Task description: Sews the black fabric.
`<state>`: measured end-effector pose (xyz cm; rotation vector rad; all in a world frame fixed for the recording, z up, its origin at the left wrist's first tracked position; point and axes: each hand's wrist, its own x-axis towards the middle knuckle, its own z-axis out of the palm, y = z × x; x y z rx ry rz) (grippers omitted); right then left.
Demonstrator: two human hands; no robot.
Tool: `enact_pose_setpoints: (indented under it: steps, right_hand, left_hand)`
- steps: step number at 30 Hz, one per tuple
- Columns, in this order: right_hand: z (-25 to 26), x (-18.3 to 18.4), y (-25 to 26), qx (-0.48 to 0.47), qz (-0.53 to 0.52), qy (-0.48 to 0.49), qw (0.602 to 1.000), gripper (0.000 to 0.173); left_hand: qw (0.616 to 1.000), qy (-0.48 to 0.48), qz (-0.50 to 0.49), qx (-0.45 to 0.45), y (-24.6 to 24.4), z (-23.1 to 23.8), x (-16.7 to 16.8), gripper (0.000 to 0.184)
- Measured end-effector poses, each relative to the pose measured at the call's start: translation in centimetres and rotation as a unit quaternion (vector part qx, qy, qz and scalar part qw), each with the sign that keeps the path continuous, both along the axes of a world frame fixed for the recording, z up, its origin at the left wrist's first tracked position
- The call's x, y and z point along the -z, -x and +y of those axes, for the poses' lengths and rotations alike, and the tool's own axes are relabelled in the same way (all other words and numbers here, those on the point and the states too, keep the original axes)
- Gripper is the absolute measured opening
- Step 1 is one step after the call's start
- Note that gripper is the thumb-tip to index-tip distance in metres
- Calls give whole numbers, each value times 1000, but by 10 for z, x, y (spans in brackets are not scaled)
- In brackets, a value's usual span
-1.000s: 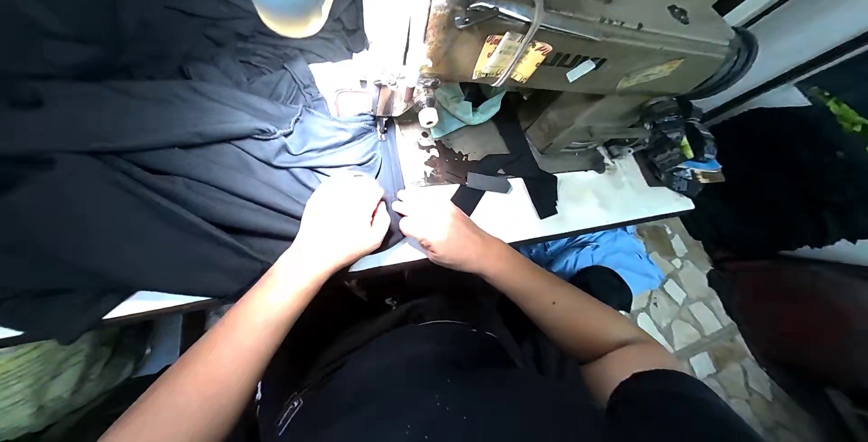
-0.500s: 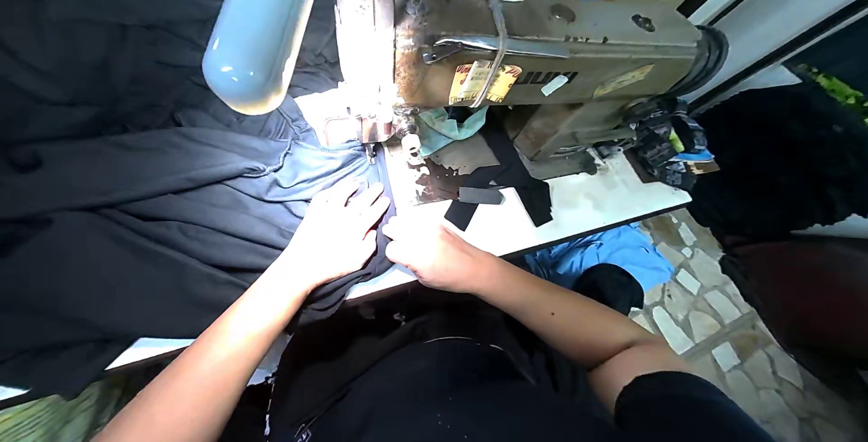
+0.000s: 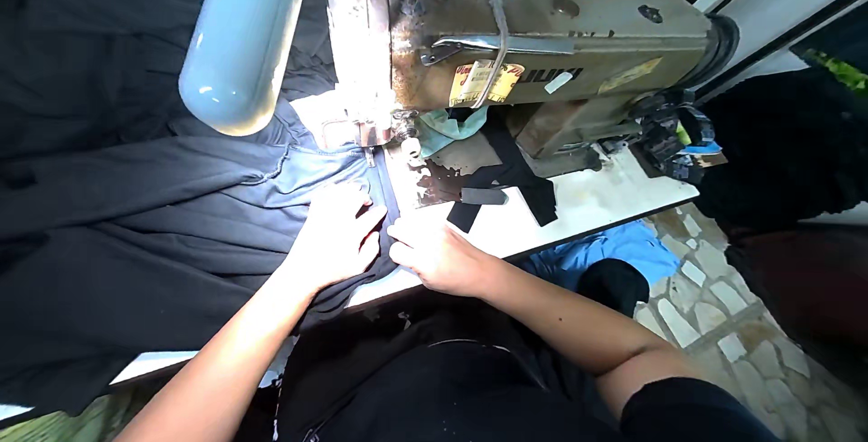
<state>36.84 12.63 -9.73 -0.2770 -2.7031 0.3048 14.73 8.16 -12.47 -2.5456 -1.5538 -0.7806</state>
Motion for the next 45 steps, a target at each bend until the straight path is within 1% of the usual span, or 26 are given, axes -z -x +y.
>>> enact_pose_setpoints:
  steps: [3,5,9,12,15,21,23,24,25,26,28,29,30,31,34,36,41,45]
  right_hand:
    - [3,1,2,5,11,-9,1000,18]
    - [6,0,3,12,-8,-7,1000,17]
    - [14,1,8,24,-33,-2,999,12]
    - [21,2,12,36,-49,6,998,5]
    - [28,4,16,48,-42,2,998,8]
    - [35,-3,22,71,-79,25,994,18]
    - [42,-7,17,79,-42,85,992,20]
    - [49,-10,12,98,17,122,987,17]
    - [57,-15,7,144,81,140,976,17]
    - [69,-21,3,207,122,131,962,17]
    - [100,-38,-2,350,138,93,922,22]
    - [116,-42,-2,407,135,73,901,23]
    - [130,-45,0,448,103,64,886,27]
    - [139,-49,3,472,52,82,876,32]
    - [149,-62,13,477,-63,178,858,43]
    - [153,-60,19,467,-95,190,858,44]
    - [161,-58,20,463,-113,208,854,44]
    - [165,-55,17,465,-89,217,854,46]
  left_hand:
    - [1000,7,6,-12,1,3,-2,47]
    - [1000,7,8,-20,2,6,-1,48]
    - [999,32,16,-29,4,13,-4,49]
    - [999,24,13,-30,6,22,-8,48]
    - [999,34,24,-35,8,30,-10,48]
    - [998,24,25,-45,10,40,-9,49]
    - [998,30,25,-49,11,41,-8,49]
    - [998,40,24,-51,11,41,-8,50]
    - [998,42,22,-51,12,42,-7,50]
    - [998,44,19,-51,12,42,-7,50]
    - [998,43,21,-51,12,43,-7,51]
    - [998,43,23,-51,12,43,-6,51]
    - [997,47,24,-54,12,42,-5,51]
    - [997,53,24,-60,13,42,-5,50]
    - [996,55,23,-72,11,41,-8,47]
    - [995,53,26,-76,11,40,-8,47]
    - [995,65,20,-76,11,40,-8,47]
    - [995,63,24,-79,10,39,-9,46]
